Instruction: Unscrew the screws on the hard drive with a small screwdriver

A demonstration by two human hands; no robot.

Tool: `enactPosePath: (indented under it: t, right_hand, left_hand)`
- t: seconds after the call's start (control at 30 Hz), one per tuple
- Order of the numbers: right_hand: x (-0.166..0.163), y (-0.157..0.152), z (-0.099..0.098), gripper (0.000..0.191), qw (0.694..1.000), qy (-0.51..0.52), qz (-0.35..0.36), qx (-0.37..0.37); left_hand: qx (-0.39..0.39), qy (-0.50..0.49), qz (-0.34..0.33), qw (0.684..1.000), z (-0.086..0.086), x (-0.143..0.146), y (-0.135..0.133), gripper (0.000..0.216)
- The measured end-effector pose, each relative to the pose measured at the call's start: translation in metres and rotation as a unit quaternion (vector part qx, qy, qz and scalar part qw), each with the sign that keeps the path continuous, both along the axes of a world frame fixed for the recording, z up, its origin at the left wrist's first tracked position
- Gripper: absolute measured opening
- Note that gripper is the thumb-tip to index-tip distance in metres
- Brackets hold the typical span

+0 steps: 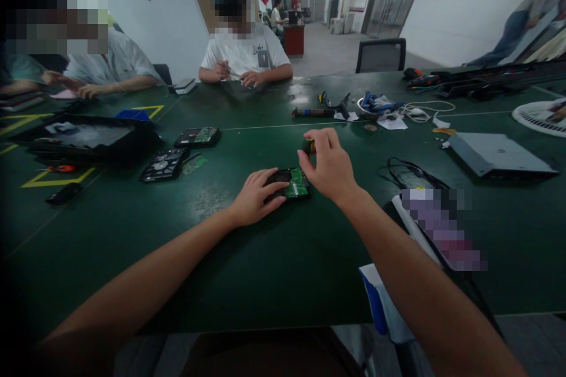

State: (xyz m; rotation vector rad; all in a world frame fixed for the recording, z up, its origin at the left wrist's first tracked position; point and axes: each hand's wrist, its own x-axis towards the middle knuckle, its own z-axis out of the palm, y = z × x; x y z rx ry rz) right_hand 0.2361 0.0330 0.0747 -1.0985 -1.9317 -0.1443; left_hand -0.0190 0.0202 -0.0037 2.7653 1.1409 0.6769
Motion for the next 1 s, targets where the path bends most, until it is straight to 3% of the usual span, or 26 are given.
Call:
enactPosePath:
  t: [0.1, 0.27, 0.43, 0.63, 0.9, 1.0]
  right_hand:
    - [-0.004, 0.007, -0.014, 0.036, 0.997, 0.068, -0.007, 0.032]
    - [-0.005, 0.007, -0.032, 0.048, 0.995, 0.086, 0.018, 0.054]
    - [-0.001, -0.001, -0.034, 0.057, 0.997, 0.053, 0.039, 0.048]
    - [-0.002, 0.0, -0.039, 0.059, 0.991, 0.066, 0.034, 0.109]
    - [0.002, -0.002, -0.048, 0.068, 0.994, 0.102, 0.039, 0.028]
    - [0.002, -0.001, -0.051, 0.068, 0.992, 0.117, 0.017, 0.043]
  left_hand:
    - [0.001, -0.001, 0.0, 1.0, 0.0, -0.001, 0.0, 0.043]
    - [0.0, -0.009, 0.001, 1.0, -0.001, -0.001, 0.0, 0.042]
    - [0.004, -0.012, -0.001, 1.0, -0.001, -0.001, 0.0, 0.042]
    - [0.006, -0.008, -0.003, 1.0, -0.002, -0.001, 0.0, 0.042]
    - [0.003, -0.01, -0.004, 1.0, -0.004, -0.002, 0.002, 0.042]
    - [0.002, -0.01, -0.003, 1.0, -0.003, -0.002, 0.001, 0.042]
